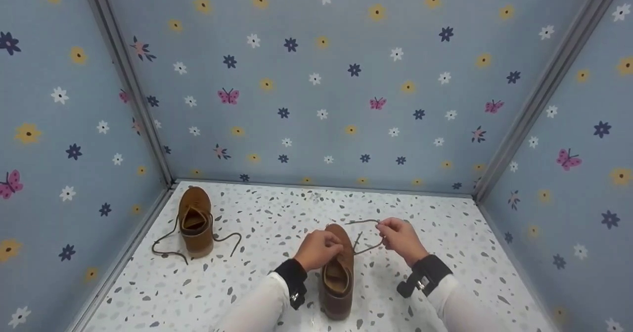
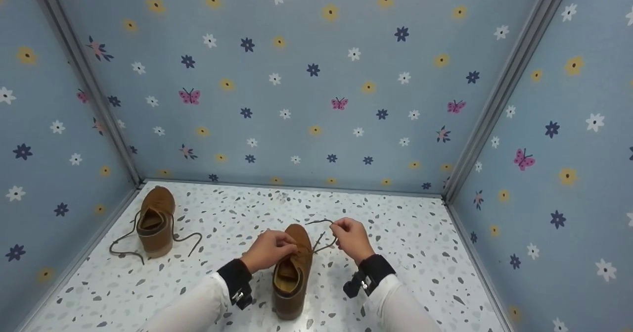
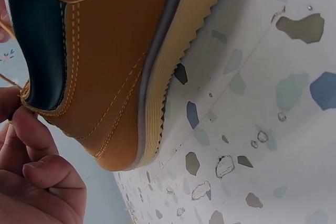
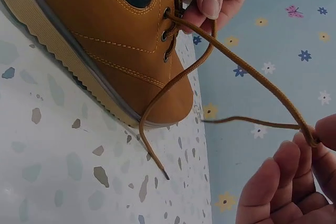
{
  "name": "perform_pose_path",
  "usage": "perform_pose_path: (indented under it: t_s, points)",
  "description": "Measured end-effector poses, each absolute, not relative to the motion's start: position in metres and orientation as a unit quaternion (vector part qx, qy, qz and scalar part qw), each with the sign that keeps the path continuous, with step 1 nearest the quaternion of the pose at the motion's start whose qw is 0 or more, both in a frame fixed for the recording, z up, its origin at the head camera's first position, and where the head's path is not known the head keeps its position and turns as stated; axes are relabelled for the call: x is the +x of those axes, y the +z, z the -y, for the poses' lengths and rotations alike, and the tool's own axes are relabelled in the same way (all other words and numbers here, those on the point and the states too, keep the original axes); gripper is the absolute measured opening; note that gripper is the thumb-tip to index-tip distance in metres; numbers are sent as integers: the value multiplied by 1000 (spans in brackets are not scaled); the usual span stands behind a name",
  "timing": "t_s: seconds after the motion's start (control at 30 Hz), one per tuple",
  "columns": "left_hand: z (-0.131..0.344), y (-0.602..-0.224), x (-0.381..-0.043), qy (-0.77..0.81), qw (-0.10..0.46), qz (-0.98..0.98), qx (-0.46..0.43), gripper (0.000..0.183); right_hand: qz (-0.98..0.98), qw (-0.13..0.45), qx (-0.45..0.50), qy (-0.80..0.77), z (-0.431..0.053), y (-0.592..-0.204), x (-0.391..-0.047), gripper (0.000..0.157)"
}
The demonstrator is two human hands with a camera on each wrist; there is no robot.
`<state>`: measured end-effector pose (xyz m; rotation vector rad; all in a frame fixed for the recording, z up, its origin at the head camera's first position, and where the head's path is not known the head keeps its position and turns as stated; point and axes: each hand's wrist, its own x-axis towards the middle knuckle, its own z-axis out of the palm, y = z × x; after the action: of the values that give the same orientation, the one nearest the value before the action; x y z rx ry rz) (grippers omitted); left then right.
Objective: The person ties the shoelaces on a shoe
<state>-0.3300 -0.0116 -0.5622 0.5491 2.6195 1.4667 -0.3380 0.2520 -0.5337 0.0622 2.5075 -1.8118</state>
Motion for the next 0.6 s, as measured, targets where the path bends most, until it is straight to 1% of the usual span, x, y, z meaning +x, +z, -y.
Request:
perform_pose_path:
  t_s: [0.2, 0.37, 0.6]
  points:
    - [6, -563, -331, 476, 46, -861, 171, 9, -844, 12, -9, -537, -250, -531, -346, 14]
    - [0, -564, -331, 462, 37, -868, 177, 7, -871, 2, -42, -490, -247, -528, -350, 15]
    - [-4, -565, -330, 456, 46, -873, 168, 13, -897, -15, -66, -438, -243, -526, -358, 13]
